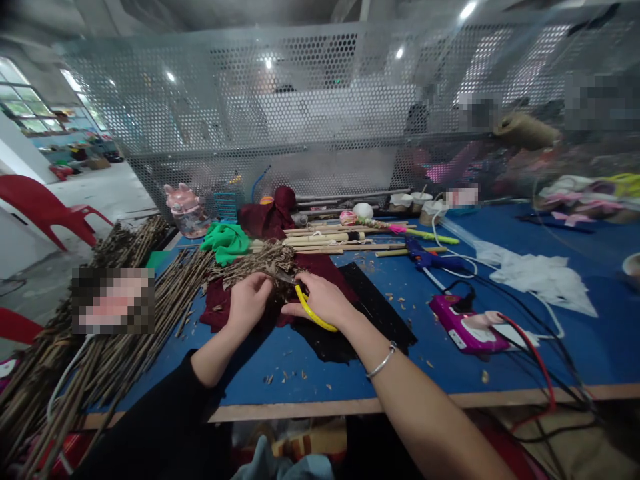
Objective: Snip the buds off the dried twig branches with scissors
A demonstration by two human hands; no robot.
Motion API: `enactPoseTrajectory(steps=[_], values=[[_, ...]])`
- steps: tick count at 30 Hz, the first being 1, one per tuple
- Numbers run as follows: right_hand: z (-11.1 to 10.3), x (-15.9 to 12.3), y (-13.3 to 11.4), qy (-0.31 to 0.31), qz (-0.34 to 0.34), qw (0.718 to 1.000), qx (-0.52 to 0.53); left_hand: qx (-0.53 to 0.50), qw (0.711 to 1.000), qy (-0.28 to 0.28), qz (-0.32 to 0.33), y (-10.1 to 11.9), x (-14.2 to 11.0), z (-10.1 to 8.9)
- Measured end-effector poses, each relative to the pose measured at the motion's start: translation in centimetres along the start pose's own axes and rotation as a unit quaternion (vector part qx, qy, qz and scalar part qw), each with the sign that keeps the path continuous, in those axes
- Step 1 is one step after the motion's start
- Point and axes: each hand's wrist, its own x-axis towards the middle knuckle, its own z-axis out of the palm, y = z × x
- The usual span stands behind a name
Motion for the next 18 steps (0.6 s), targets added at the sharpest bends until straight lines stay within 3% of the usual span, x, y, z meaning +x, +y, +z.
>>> enactPoseTrajectory(steps=[9,18], values=[[-0.6,-0.14,-0.35,-0.02,0.069,0.996,-0.053,0.024,0.999,-0.017,0.039,0.01,-0.11,0.14],[-0.85,-0.21,0.01,-0.034,0.046,0.998,-0.026,-0.003,1.0,-0.026,0.0,-0.74,0.14,0.46]])
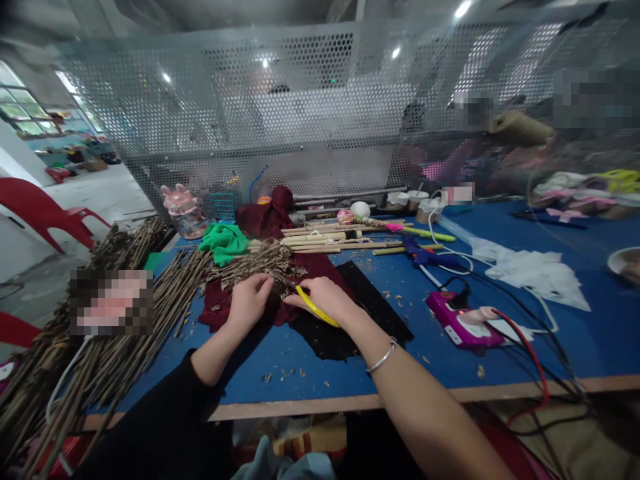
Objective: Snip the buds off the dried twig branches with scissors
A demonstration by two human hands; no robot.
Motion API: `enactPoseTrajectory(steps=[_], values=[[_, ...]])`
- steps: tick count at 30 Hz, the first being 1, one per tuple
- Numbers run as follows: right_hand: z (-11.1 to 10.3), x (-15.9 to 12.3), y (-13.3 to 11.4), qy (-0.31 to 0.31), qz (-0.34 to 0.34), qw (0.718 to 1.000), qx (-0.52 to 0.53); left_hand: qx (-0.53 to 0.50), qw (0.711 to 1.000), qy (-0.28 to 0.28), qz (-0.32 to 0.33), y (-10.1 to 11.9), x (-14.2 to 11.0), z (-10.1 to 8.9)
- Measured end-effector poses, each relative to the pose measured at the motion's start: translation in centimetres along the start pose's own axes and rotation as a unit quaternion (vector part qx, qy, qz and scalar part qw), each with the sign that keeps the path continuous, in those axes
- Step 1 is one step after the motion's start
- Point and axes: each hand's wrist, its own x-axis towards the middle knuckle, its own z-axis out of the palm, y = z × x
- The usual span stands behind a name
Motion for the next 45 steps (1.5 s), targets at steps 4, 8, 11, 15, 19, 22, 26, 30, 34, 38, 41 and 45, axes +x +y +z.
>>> enactPoseTrajectory(steps=[4,8,11,15,19,22,26,30,34,38,41,45], values=[[-0.2,0.2,0.4,0.029,0.013,0.999,-0.008,-0.169,0.981,-0.017,-0.092,-0.5,0.4,0.4],[-0.5,0.0,0.4,0.032,0.034,0.999,-0.024,-0.291,0.947,-0.013,-0.135,-0.4,0.7,0.3],[-0.6,-0.1,0.2,0.009,0.026,0.999,-0.026,-0.304,0.94,-0.01,-0.156,0.1,0.8,0.0],[-0.7,-0.2,-0.2,-0.016,0.012,0.999,-0.027,-0.292,0.945,-0.019,-0.143,0.4,0.6,-0.1],[-0.6,-0.1,0.0,-0.004,0.023,1.0,-0.016,-0.267,0.953,-0.043,-0.134,0.1,0.4,0.1],[-0.3,0.0,0.5,0.0,0.022,1.0,-0.006,-0.234,0.963,-0.026,-0.131,0.0,0.4,0.0],[-0.3,0.1,0.8,-0.007,0.011,1.0,-0.01,-0.197,0.971,0.002,-0.136,-0.1,0.5,-0.4],[-0.9,-0.2,0.4,0.002,0.03,0.999,-0.03,-0.245,0.96,0.015,-0.137,-0.3,0.7,-0.3],[-1.3,-0.5,0.1,-0.023,0.007,0.999,-0.031,-0.319,0.939,0.006,-0.126,-0.3,0.8,0.0],[-1.0,-0.3,0.1,-0.027,0.006,0.999,-0.038,-0.301,0.947,-0.017,-0.108,0.2,0.6,0.1],[-0.8,-0.1,0.2,-0.02,0.014,0.999,-0.025,-0.28,0.954,-0.021,-0.106,0.3,0.5,0.0],[-0.7,0.0,0.4,-0.016,0.012,1.0,-0.014,-0.203,0.974,-0.015,-0.099,-0.2,0.5,-0.5]])
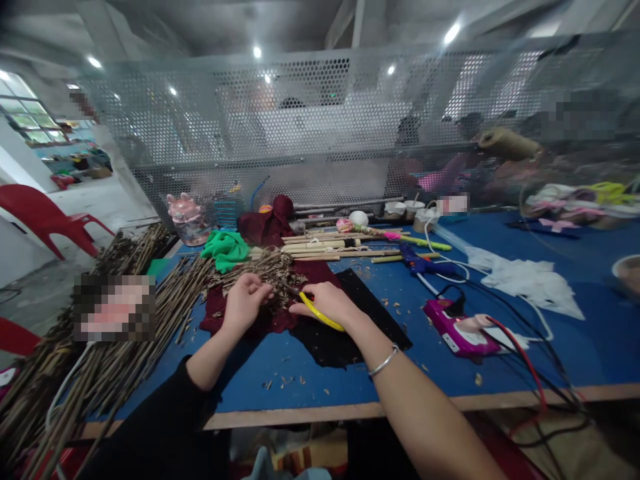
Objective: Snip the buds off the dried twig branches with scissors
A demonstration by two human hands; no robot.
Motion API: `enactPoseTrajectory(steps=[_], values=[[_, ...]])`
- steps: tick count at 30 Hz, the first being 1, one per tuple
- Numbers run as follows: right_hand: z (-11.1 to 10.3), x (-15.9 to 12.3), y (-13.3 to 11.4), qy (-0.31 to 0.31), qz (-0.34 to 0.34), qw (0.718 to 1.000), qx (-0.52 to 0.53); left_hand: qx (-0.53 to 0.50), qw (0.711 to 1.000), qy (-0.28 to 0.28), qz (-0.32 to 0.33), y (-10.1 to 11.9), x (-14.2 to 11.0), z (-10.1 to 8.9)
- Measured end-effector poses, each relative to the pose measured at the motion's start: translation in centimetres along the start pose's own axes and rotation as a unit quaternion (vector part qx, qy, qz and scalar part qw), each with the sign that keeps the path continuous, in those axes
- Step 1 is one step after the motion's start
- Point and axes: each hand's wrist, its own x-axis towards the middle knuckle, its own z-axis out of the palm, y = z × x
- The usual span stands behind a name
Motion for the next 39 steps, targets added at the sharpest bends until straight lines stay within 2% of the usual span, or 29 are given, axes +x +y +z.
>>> enactPoseTrajectory(steps=[2,4,6,9,11,13,16,18,21,24,26,30,35,39], values=[[0.0,0.1,0.2,0.018,0.001,1.0,0.0,0.106,0.993,0.018,0.041,0.1,0.1,-0.8],[0.1,0.2,0.3,0.042,0.001,0.999,0.0,0.228,0.968,0.03,0.101,0.6,0.1,-1.9],[0.3,0.3,0.5,0.063,-0.002,0.998,0.003,0.322,0.937,-0.006,0.136,1.2,0.0,-2.8],[0.5,0.5,0.7,0.087,-0.004,0.996,0.008,0.401,0.899,-0.122,0.128,1.9,-0.3,-3.5],[0.6,0.5,0.7,0.102,0.001,0.995,0.01,0.435,0.879,-0.161,0.113,2.0,-0.5,-3.4],[0.6,0.5,0.5,0.109,0.002,0.994,0.016,0.458,0.87,-0.153,0.101,1.7,-0.7,-2.9],[0.7,0.4,0.1,0.103,0.002,0.994,0.02,0.456,0.877,-0.115,0.096,1.1,-0.8,-1.9],[0.7,0.3,-0.3,0.096,0.008,0.995,0.013,0.426,0.895,-0.091,0.101,0.7,-0.6,-1.5],[0.5,0.0,-0.7,0.072,0.007,0.997,-0.001,0.324,0.94,-0.037,0.1,0.2,-0.2,-1.4],[0.2,-0.2,-0.9,0.051,-0.009,0.999,-0.006,0.178,0.983,0.014,0.032,-0.1,0.3,-1.6],[0.0,-0.3,-1.0,0.04,-0.018,0.999,-0.004,0.066,0.997,0.026,-0.028,-0.3,0.7,-1.6],[-0.3,-0.4,-0.7,0.01,-0.011,1.0,-0.012,-0.109,0.99,0.04,-0.079,-0.5,1.1,-1.4],[-0.8,-0.8,-0.2,-0.021,-0.004,1.0,-0.016,-0.18,0.977,0.079,-0.082,-0.2,1.1,-1.1],[-0.7,-0.9,-0.3,-0.028,-0.014,0.999,0.003,-0.225,0.965,0.066,-0.114,0.3,0.8,-0.7]])
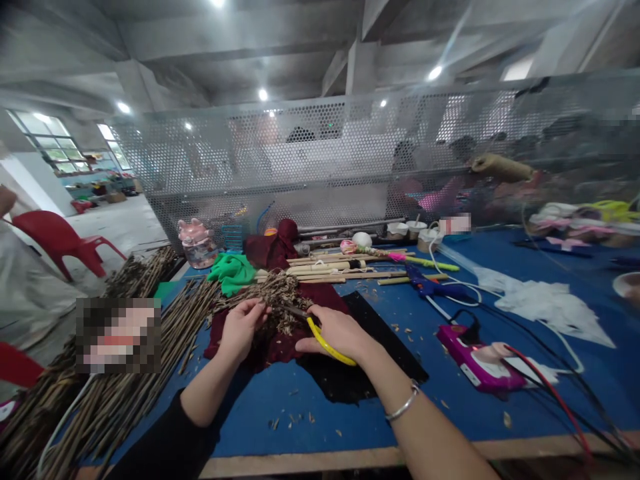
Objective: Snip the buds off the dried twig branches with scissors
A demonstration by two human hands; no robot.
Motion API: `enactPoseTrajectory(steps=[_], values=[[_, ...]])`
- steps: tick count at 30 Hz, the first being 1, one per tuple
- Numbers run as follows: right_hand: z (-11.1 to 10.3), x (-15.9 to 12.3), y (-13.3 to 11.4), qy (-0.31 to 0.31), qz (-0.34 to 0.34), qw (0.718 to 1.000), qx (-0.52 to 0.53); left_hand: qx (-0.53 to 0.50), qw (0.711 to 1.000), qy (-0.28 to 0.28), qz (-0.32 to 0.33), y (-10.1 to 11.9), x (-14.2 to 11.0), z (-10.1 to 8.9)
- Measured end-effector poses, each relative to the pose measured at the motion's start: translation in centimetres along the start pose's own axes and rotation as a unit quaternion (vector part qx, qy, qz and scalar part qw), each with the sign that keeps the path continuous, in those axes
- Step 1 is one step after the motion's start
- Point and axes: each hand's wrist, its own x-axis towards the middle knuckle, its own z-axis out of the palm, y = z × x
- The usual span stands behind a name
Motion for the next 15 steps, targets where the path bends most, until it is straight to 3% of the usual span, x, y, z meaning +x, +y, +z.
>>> enactPoseTrajectory(steps=[5,15], values=[[0.8,0.2,-0.6,0.034,-0.006,0.999,0.002,-0.061,0.993,-0.032,-0.091,0.3,-0.6,0.6],[1.5,0.6,-0.9,0.062,-0.031,0.998,-0.006,-0.047,0.99,-0.062,-0.12,0.1,-1.4,1.2]])
